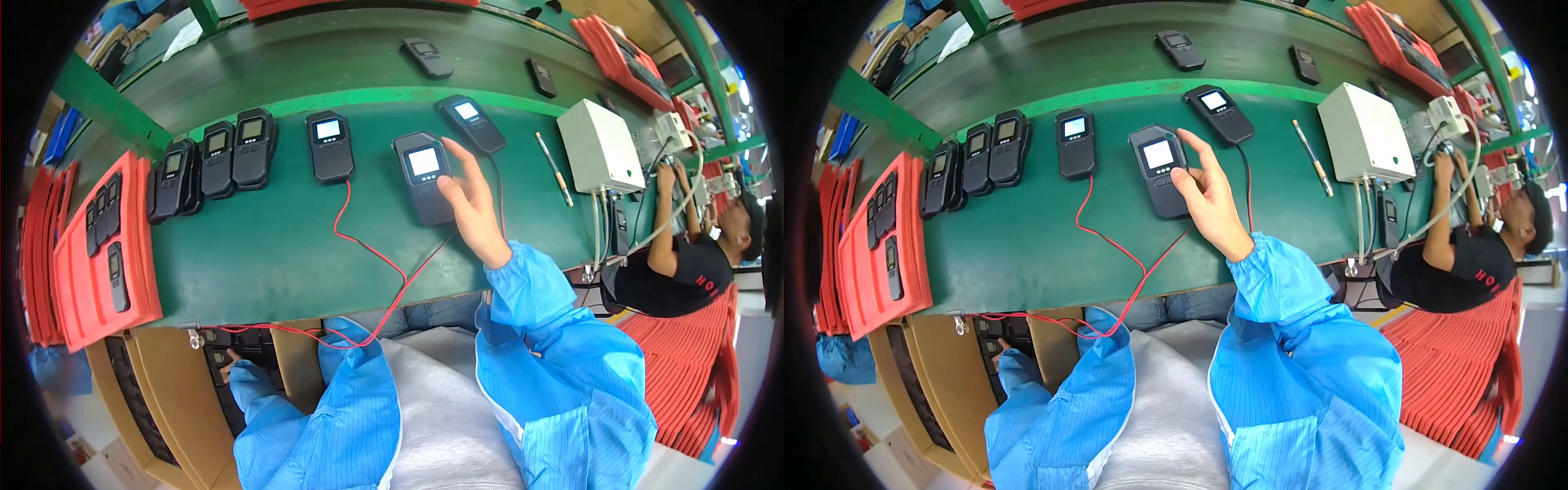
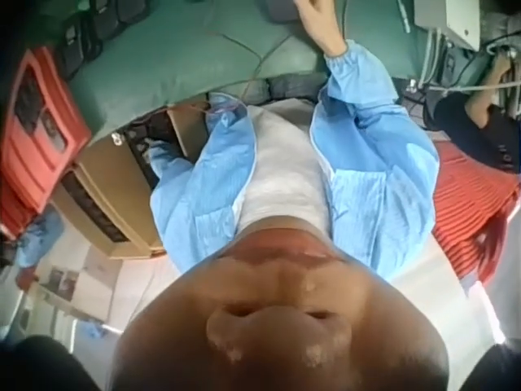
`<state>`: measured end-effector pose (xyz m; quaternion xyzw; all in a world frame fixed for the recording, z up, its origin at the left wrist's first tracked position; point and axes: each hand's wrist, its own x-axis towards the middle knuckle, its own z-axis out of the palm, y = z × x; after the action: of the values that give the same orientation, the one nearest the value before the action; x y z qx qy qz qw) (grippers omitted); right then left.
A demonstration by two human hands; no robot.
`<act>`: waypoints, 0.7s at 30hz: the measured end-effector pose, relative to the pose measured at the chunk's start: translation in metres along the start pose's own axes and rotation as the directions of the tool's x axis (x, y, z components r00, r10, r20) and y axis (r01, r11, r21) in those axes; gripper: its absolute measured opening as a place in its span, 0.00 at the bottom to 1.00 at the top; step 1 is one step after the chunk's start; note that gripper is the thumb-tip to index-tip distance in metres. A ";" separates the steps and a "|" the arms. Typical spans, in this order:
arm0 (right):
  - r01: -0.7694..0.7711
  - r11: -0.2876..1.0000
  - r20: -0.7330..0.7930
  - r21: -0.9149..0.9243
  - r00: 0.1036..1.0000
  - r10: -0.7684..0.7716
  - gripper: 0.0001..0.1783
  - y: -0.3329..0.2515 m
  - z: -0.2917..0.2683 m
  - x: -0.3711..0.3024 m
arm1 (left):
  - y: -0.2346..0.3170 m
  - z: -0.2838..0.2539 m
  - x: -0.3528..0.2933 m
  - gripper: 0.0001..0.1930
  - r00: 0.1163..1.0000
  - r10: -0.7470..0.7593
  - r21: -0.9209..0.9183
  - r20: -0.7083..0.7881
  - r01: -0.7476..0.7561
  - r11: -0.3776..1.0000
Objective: Assembling handheld electronic devices by inserting batteries and performing functional tests.
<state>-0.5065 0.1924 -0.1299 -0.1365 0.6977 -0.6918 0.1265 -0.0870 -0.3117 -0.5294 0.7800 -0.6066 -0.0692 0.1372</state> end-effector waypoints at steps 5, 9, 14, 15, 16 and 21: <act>0.049 0.998 -0.091 -0.041 0.994 -0.053 0.31 0.007 0.002 0.000 | -0.032 -0.004 -0.006 0.36 0.885 -0.320 0.041 -0.339 0.354 0.934; 0.182 0.933 -0.207 -0.310 0.945 -0.253 0.27 0.011 0.004 0.005 | -0.083 -0.016 0.040 0.43 0.977 -0.212 0.087 -0.025 0.214 0.973; 0.196 0.914 -0.175 -0.354 0.947 -0.271 0.29 0.031 -0.020 0.020 | -0.091 -0.023 0.055 0.57 0.984 0.065 0.130 0.164 -0.087 0.988; 0.203 0.932 -0.179 -0.301 0.948 -0.264 0.30 0.034 -0.018 0.020 | -0.084 -0.026 0.040 0.56 0.989 -0.023 -0.007 0.149 0.024 1.000; 0.190 0.942 -0.142 -0.277 0.961 -0.235 0.30 0.029 -0.009 0.020 | -0.079 -0.034 0.033 0.54 0.999 0.022 -0.102 0.026 -0.019 0.995; 0.097 0.984 -0.166 -0.148 0.979 -0.121 0.28 0.014 0.002 0.015 | -0.068 -0.045 0.029 0.52 0.990 0.138 -0.359 0.023 -0.121 0.926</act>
<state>-0.5199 0.1854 -0.1439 -0.1220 0.7442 -0.6565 0.0170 -0.0042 -0.3187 -0.5055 0.6985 -0.6374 -0.1874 0.2660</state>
